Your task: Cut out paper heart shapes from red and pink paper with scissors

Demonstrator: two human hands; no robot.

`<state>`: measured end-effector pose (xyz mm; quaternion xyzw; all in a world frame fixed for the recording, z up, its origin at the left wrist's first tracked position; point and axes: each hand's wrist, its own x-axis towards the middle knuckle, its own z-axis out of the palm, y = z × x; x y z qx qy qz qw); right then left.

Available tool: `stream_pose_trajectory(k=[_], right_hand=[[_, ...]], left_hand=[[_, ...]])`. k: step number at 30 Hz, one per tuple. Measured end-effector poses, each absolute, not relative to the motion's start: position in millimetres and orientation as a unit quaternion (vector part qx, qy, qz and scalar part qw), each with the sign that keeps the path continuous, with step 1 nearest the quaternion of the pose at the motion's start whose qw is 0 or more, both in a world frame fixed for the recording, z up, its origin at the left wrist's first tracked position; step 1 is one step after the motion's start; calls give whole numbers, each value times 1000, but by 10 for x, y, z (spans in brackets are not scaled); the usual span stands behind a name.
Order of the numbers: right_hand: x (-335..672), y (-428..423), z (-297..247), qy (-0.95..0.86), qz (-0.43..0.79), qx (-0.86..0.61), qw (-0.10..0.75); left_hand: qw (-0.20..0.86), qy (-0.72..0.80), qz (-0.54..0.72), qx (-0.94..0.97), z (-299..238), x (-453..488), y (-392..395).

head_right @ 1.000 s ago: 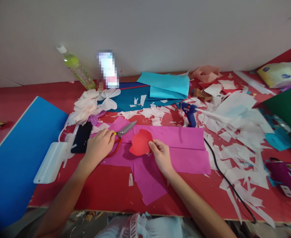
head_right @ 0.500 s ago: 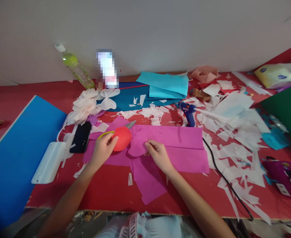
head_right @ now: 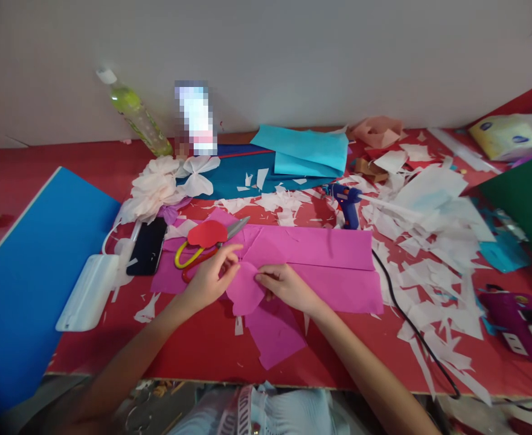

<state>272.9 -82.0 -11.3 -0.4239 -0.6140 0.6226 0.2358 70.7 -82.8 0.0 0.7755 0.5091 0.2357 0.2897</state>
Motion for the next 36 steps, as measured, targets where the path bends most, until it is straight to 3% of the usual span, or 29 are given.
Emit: stream_pose_trajectory(k=[5,11,15,19,22,30,36], right_hand=[[2767,-862,-161,-699,494,-475,202],[2846,-894,-83,-718,457,-496,171],[3016,-837,12,-650,449,-547,277],[3247,-743,41,-578,437,-588,360],[3356,-719,46,-533,439,-596,410],[3444,-798,126,-513,434,-596,440],[3513,-849,200,-497,432,-597,457]], left_hand=[[150,478,130,855,-134,763,-824],[228,472,213,825,-216,744,-860],[155,430,220,862,-176,750,-934],[119,282,92,948,-156,848,-1055],[86,295,40,951,-185,946,-1084],[37,375,45,925,-226,1235,-887],[94,385,61,916,-158,1309,-758]])
